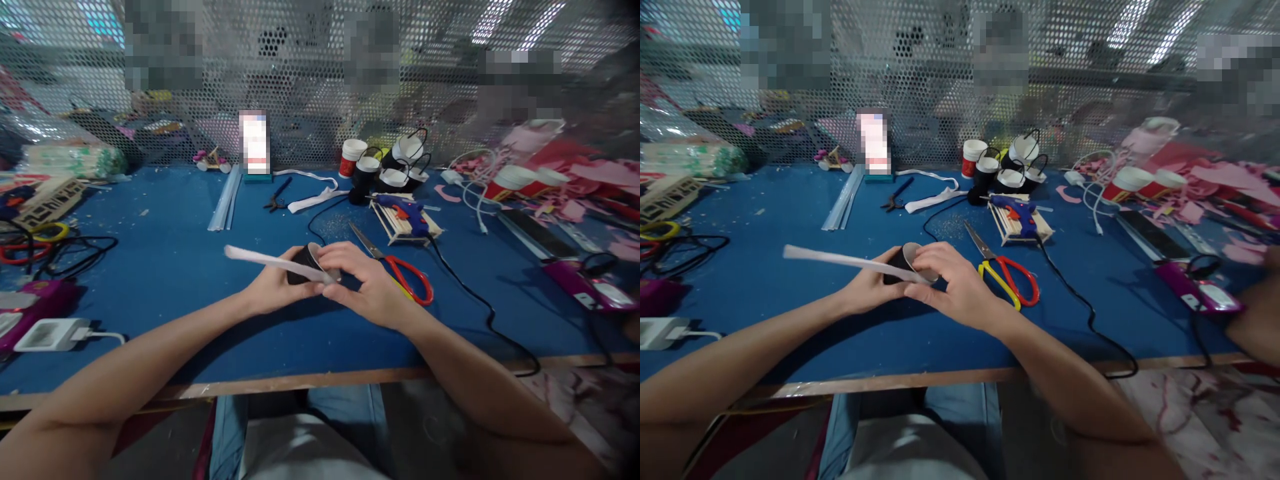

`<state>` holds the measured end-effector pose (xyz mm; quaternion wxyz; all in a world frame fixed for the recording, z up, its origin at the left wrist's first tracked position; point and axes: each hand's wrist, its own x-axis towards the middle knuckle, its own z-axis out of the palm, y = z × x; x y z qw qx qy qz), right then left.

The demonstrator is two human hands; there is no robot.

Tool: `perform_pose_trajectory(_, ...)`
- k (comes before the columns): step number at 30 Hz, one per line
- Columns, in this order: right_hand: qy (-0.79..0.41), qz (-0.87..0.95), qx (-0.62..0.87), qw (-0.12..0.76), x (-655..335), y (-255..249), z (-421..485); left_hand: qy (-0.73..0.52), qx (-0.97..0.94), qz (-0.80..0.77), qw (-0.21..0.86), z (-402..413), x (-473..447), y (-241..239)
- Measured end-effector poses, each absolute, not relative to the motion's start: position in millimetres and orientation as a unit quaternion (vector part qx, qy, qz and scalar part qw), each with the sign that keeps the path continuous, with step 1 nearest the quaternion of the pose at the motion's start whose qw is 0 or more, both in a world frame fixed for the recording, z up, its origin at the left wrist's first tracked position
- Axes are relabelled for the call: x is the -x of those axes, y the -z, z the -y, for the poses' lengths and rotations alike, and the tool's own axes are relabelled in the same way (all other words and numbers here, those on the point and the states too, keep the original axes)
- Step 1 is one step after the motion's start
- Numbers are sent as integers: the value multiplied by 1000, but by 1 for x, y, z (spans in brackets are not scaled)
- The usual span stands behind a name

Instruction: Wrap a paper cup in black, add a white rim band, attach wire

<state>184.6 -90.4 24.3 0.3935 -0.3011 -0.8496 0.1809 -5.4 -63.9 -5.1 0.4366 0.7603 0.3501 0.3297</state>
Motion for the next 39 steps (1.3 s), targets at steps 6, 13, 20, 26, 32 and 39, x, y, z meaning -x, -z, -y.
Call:
perform_pose_trajectory(6,-151,840,331,403,-189,-26,89,-316,-599,-329,658,58,9,8)
perform_pose_trajectory(13,-228,833,320,389,-191,-22,86,-268,-483,-230,801,58,7,9)
perform_pose_trajectory(20,-267,824,311,392,-189,-22,89,-273,-504,-235,785,63,6,9)
perform_pose_trajectory(26,-270,815,351,374,-184,-23,89,-300,-624,-299,657,64,3,13)
perform_pose_trajectory(32,-276,799,390,364,-182,-22,90,-298,-714,-349,528,68,-1,7)
perform_pose_trajectory(39,-294,761,435,382,-184,-21,90,-303,-690,-363,548,71,-1,3)
